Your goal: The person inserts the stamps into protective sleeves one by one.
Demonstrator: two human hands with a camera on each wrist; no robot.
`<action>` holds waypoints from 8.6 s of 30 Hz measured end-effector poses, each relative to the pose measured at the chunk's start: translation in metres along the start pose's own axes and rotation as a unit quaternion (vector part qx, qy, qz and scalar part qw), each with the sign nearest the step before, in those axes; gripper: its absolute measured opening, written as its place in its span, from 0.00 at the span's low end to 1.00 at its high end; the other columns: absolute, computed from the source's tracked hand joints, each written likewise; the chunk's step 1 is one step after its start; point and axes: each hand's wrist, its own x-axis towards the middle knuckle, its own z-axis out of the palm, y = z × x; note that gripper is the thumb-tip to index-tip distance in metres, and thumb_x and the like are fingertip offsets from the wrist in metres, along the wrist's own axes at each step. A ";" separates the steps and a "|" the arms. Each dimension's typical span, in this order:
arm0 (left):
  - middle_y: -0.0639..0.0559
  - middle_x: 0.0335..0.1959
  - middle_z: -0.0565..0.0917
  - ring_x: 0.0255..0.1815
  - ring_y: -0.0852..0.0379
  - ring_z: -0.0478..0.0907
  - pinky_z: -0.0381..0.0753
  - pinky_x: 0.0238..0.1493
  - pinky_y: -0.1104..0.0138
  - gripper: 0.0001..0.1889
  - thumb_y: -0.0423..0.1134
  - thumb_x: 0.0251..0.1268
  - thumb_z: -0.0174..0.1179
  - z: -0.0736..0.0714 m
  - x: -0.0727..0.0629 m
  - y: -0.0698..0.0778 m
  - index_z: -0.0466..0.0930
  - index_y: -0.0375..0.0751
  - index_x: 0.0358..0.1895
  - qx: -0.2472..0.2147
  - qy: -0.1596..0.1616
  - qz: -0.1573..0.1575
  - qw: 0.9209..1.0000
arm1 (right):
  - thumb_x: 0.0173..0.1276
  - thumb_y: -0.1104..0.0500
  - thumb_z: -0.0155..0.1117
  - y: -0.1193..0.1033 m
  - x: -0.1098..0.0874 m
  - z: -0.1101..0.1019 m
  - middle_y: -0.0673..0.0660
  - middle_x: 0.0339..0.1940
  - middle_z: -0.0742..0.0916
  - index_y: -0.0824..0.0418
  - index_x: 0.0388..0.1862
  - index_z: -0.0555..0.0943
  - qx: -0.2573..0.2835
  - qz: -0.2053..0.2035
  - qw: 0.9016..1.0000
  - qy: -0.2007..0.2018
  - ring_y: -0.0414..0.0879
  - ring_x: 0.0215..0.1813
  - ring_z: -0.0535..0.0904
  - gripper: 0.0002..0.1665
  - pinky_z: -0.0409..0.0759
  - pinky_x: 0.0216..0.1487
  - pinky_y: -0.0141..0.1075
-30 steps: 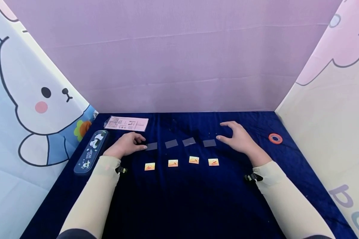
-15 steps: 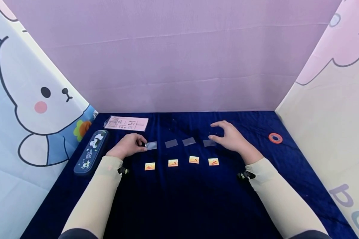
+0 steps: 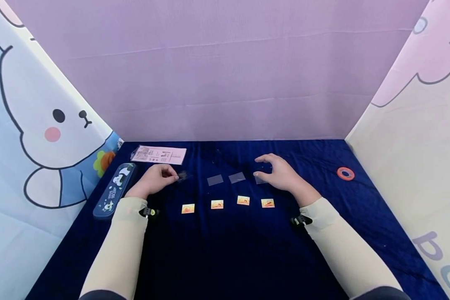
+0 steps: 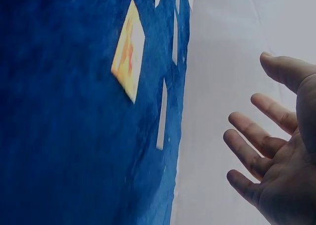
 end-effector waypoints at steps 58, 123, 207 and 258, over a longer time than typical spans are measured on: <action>0.46 0.35 0.85 0.34 0.51 0.75 0.73 0.31 0.69 0.18 0.55 0.73 0.67 -0.030 -0.022 0.004 0.89 0.42 0.46 -0.081 0.212 -0.031 0.973 | 0.70 0.48 0.75 -0.103 0.047 0.123 0.47 0.50 0.88 0.53 0.60 0.85 -0.029 -0.068 0.990 -0.119 0.38 0.41 0.82 0.23 0.81 0.49 0.40; 0.60 0.29 0.85 0.28 0.63 0.74 0.71 0.29 0.73 0.13 0.41 0.72 0.70 -0.082 -0.055 0.034 0.88 0.32 0.47 -0.142 0.282 0.001 0.949 | 0.68 0.51 0.77 -0.140 0.051 0.153 0.40 0.29 0.84 0.44 0.28 0.82 -0.113 -0.076 0.972 -0.191 0.39 0.32 0.78 0.12 0.77 0.36 0.35; 0.53 0.28 0.85 0.19 0.52 0.68 0.67 0.22 0.66 0.04 0.41 0.70 0.72 0.025 -0.005 0.202 0.91 0.46 0.42 -0.261 0.176 0.202 0.927 | 0.73 0.70 0.67 -0.124 -0.025 -0.037 0.64 0.28 0.82 0.73 0.45 0.87 0.237 -0.111 0.941 0.214 0.42 0.24 0.68 0.06 0.66 0.26 0.31; 0.59 0.29 0.88 0.24 0.54 0.75 0.69 0.24 0.65 0.11 0.47 0.76 0.66 0.038 -0.002 0.200 0.90 0.47 0.36 -0.222 0.119 0.176 0.952 | 0.71 0.69 0.70 -0.139 -0.025 -0.027 0.65 0.30 0.86 0.71 0.43 0.88 0.233 -0.100 0.946 0.202 0.50 0.26 0.73 0.05 0.70 0.26 0.31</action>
